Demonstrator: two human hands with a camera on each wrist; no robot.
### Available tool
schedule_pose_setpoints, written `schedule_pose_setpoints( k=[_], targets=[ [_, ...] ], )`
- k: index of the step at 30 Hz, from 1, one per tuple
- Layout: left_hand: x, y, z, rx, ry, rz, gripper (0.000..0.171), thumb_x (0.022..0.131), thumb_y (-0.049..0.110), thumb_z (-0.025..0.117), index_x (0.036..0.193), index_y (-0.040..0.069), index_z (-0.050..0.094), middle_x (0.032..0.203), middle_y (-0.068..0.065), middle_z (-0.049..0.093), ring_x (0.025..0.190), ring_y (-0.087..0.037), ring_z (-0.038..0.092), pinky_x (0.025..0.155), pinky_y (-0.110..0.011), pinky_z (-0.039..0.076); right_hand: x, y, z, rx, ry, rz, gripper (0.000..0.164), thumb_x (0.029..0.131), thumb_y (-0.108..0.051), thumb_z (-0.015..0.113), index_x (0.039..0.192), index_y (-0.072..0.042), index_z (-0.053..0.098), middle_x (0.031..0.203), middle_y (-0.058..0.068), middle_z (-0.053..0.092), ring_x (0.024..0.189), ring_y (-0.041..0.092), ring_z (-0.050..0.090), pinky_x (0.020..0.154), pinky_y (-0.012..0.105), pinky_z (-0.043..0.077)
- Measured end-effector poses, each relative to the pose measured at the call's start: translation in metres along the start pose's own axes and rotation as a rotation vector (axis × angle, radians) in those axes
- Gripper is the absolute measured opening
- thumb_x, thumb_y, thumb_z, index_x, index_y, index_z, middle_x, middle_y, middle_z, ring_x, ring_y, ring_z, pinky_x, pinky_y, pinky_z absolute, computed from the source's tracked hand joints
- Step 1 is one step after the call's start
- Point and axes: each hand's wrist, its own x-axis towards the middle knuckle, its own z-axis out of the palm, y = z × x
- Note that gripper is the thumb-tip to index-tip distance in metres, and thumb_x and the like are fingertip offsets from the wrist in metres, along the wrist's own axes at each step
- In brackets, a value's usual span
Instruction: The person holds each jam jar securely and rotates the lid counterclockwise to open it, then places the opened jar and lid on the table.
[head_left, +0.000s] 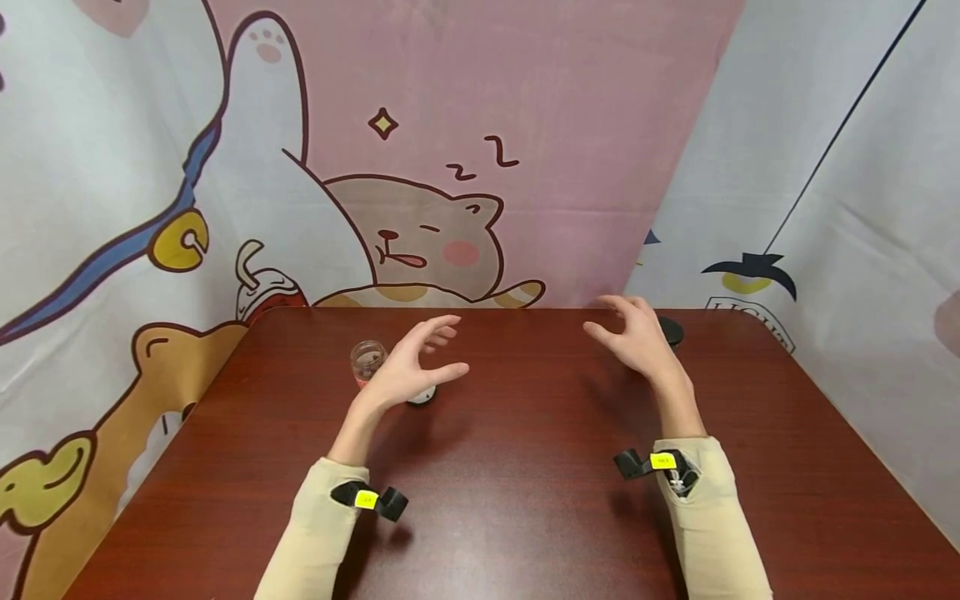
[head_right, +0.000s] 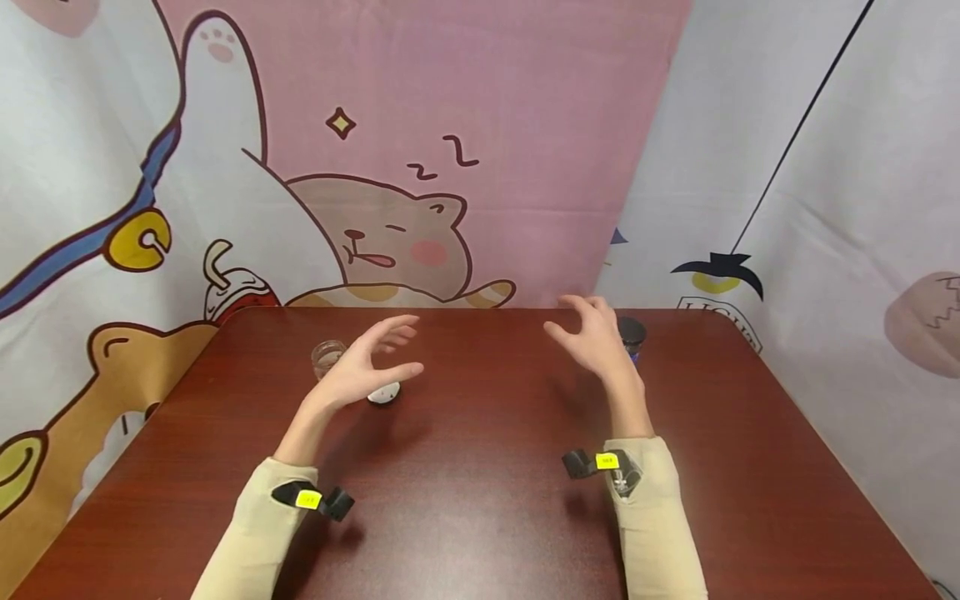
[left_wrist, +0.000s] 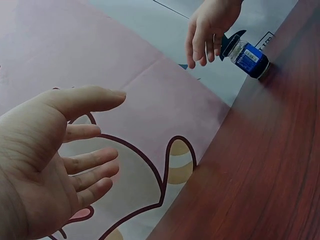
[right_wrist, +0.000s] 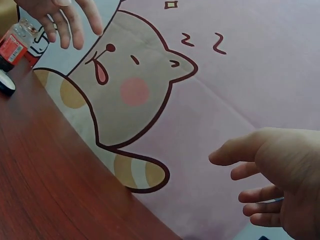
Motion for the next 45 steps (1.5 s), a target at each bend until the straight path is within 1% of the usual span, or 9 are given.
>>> schedule_pose_setpoints(
  k=[8, 14, 16, 21, 25, 28, 32, 36, 45],
  targets=[
    [0.005, 0.004, 0.008, 0.0, -0.001, 0.008, 0.061, 0.08, 0.013, 0.071, 0.133, 0.01, 0.042, 0.119, -0.012, 0.05, 0.109, -0.027, 0.047, 0.091, -0.046, 0.036, -0.003, 0.012, -0.005, 0.013, -0.028, 0.035, 0.058, 0.087, -0.04, 0.06, 0.132, -0.007, 0.045, 0.125, 0.021, 0.041, 0.114, 0.039, 0.04, 0.087, 0.056, 0.035],
    [0.012, 0.007, 0.016, -0.02, -0.005, 0.033, 0.059, 0.079, 0.012, 0.071, 0.131, 0.007, 0.043, 0.117, -0.014, 0.051, 0.107, -0.029, 0.048, 0.091, -0.049, 0.036, -0.003, 0.019, -0.012, 0.019, -0.006, 0.044, 0.056, 0.087, -0.039, 0.06, 0.13, -0.006, 0.046, 0.12, 0.02, 0.043, 0.112, 0.039, 0.042, 0.088, 0.055, 0.035],
    [0.014, 0.0, 0.02, -0.023, -0.003, 0.037, 0.06, 0.079, 0.015, 0.072, 0.131, 0.009, 0.044, 0.117, -0.012, 0.052, 0.107, -0.026, 0.049, 0.091, -0.049, 0.037, -0.004, 0.023, -0.014, 0.021, 0.003, 0.043, 0.055, 0.087, -0.039, 0.059, 0.13, -0.006, 0.047, 0.12, 0.02, 0.043, 0.111, 0.04, 0.042, 0.088, 0.055, 0.035],
    [0.023, -0.03, 0.034, -0.028, -0.001, 0.039, 0.061, 0.078, 0.026, 0.073, 0.131, 0.019, 0.044, 0.116, -0.002, 0.052, 0.105, -0.019, 0.05, 0.091, -0.047, 0.039, -0.008, 0.031, -0.02, 0.023, 0.024, 0.059, 0.056, 0.088, -0.038, 0.058, 0.13, -0.004, 0.046, 0.12, 0.021, 0.043, 0.111, 0.04, 0.041, 0.087, 0.056, 0.035],
    [0.029, -0.037, 0.044, -0.053, -0.008, 0.029, 0.061, 0.077, 0.027, 0.074, 0.131, 0.018, 0.045, 0.115, -0.002, 0.053, 0.105, -0.019, 0.05, 0.09, -0.045, 0.039, -0.012, 0.036, -0.024, 0.03, 0.032, 0.096, 0.057, 0.088, -0.04, 0.058, 0.13, -0.003, 0.046, 0.122, 0.022, 0.042, 0.113, 0.039, 0.039, 0.089, 0.056, 0.034],
    [0.034, -0.033, 0.051, -0.056, -0.01, 0.029, 0.061, 0.078, 0.025, 0.073, 0.131, 0.016, 0.045, 0.116, -0.004, 0.053, 0.104, -0.017, 0.051, 0.09, -0.041, 0.04, -0.014, 0.039, -0.028, 0.025, 0.04, 0.128, 0.057, 0.088, -0.042, 0.057, 0.129, -0.004, 0.046, 0.124, 0.024, 0.04, 0.114, 0.04, 0.036, 0.089, 0.058, 0.034],
    [0.035, -0.014, 0.054, -0.096, -0.012, 0.031, 0.059, 0.078, 0.015, 0.073, 0.13, 0.009, 0.045, 0.115, -0.012, 0.053, 0.104, -0.023, 0.051, 0.09, -0.045, 0.039, -0.016, 0.043, -0.033, 0.015, 0.05, 0.162, 0.059, 0.087, -0.044, 0.056, 0.13, -0.005, 0.046, 0.126, 0.027, 0.038, 0.117, 0.043, 0.03, 0.088, 0.061, 0.033],
    [0.033, 0.004, 0.055, -0.127, -0.03, 0.029, 0.058, 0.078, 0.009, 0.072, 0.129, 0.004, 0.045, 0.115, -0.017, 0.053, 0.104, -0.03, 0.05, 0.09, -0.051, 0.038, -0.018, 0.048, -0.036, 0.008, 0.068, 0.178, 0.059, 0.087, -0.044, 0.057, 0.129, -0.005, 0.047, 0.128, 0.027, 0.041, 0.12, 0.046, 0.024, 0.091, 0.061, 0.027],
    [0.04, 0.007, 0.066, -0.148, -0.084, 0.009, 0.059, 0.081, 0.011, 0.07, 0.132, 0.005, 0.042, 0.118, -0.017, 0.05, 0.107, -0.03, 0.048, 0.091, -0.051, 0.037, -0.02, 0.061, -0.037, -0.022, 0.067, 0.163, 0.055, 0.088, -0.039, 0.057, 0.127, -0.002, 0.048, 0.124, 0.028, 0.045, 0.119, 0.046, 0.028, 0.092, 0.062, 0.024]
  ],
)
